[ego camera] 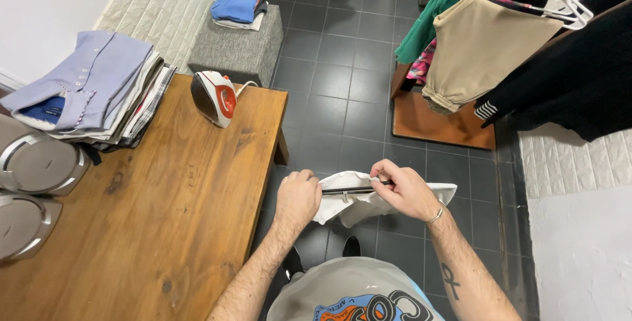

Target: Ironing a white shirt and placing it on a hanger to be hung on a clothing rack

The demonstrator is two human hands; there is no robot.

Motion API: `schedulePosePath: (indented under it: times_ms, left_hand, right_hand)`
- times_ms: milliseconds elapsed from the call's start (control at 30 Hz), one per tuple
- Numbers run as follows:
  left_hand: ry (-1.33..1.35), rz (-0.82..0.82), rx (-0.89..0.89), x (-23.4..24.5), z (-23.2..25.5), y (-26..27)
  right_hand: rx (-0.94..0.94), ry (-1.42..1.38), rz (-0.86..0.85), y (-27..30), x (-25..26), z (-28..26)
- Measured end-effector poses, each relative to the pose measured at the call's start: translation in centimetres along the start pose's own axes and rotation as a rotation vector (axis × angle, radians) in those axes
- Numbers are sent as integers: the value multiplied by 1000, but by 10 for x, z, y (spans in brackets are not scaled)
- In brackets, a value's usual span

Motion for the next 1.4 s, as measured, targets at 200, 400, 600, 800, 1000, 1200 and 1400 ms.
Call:
schedulePosePath:
  times_ms: [200,400,600,800,1000,1200,1400]
  left_hand:
    - [271,-216,16,-1,7,-13]
    - [354,-308,3,-6,9,-19]
    - [492,35,-113,11,17,-19]
    - [541,140,-167,47,46,-25]
    - [419,137,-187,38,55,-26]
    - [419,207,-203,63,48,-30]
    - [476,265,-228,24,71,-36]
  right_hand:
    - [23,-23,-2,3,3,-7]
    - [18,-15,14,4,3,-5]
    - [3,6,15,2,2,0]
    - [-1,50,-22,0,-1,-16]
    - [42,13,34,0,2,-16]
    - [90,19,102,2,18,-11]
    - [124,-6,12,-10,1,-40]
Point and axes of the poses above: each hand's wrist, its own y-axis away from the middle knuckle, its own x-axis out of the back of the hand, z = x × y, the point moved 2 cm from there along -y, towards the middle knuckle, and after that the axes turned 3 degrees about -z, right-handed, at the moved point
